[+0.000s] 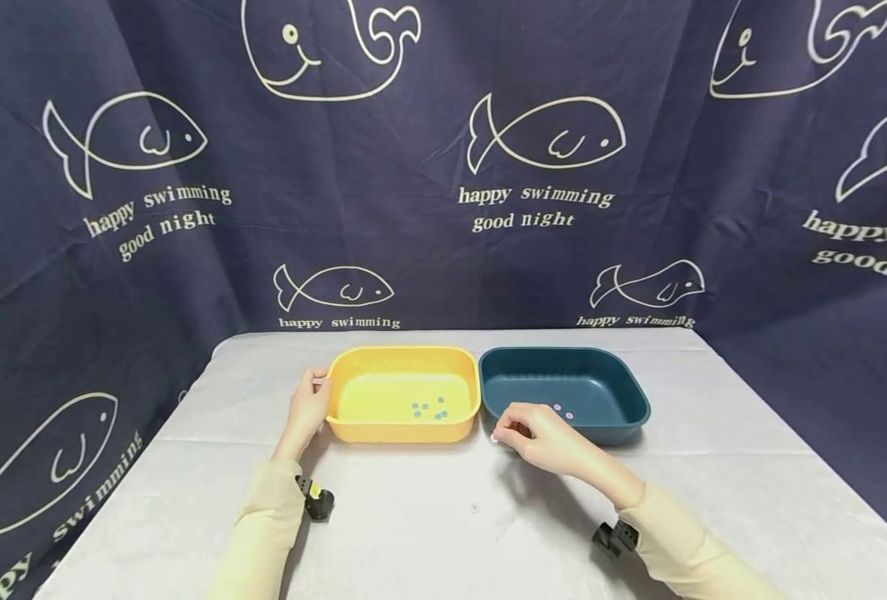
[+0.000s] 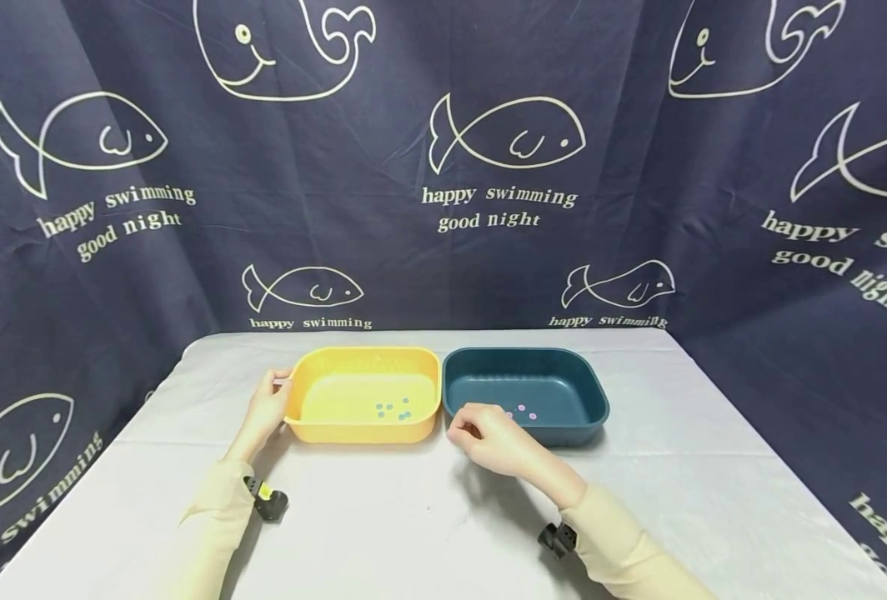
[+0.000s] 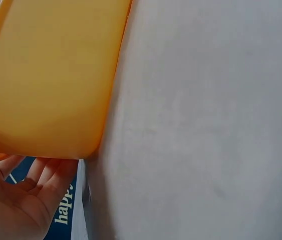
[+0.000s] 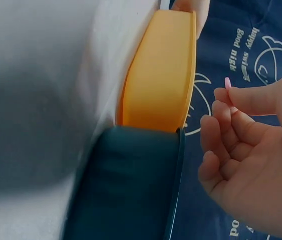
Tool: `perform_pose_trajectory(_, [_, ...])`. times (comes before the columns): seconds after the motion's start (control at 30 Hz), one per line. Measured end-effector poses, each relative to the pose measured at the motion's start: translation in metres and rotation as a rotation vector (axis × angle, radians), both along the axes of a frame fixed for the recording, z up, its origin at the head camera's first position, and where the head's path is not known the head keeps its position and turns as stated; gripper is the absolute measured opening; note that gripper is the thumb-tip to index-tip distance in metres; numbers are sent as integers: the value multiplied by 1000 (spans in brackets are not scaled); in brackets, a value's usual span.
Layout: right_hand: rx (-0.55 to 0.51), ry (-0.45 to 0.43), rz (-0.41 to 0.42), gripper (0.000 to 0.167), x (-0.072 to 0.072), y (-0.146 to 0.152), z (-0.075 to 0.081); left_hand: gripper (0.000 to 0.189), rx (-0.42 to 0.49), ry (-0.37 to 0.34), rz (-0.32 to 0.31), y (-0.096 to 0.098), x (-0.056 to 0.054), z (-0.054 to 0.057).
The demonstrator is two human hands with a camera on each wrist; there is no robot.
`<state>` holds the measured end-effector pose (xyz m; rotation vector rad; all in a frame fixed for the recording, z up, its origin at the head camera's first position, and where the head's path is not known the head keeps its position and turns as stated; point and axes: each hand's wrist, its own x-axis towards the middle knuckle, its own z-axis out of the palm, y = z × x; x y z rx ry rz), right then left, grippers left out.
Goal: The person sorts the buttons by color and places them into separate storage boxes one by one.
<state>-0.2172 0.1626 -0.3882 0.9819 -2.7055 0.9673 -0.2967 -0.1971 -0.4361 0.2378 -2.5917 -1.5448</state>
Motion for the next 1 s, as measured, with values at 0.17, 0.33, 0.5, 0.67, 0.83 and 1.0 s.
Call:
perform_pose_trajectory(0.17, [-10, 4, -46, 16, -8, 4, 3, 34, -3, 0, -4, 0, 1, 1])
perform_pose_trajectory(0.33, [-25, 15, -85, 15, -17, 6, 3, 34, -6, 15, -2, -1, 0, 1])
perform_pose_trajectory(0.5, [-36, 10, -116, 14, -24, 9, 2, 33, -8, 48, 9, -1, 0, 0])
perform_pose_trajectory(0.67, [-34, 6, -140, 12, -30, 13, 0, 33, -11, 50, 10, -1, -1, -2])
perform_pose_trajectory(0.83, [-21, -34, -184, 10, -36, 17, -1, 33, -10, 45, 11, -1, -2, -2])
perform_pose_trajectory(1.0, [-22, -56, -213, 13, -41, 20, -1, 33, -12, 47, 13, -1, -1, -2])
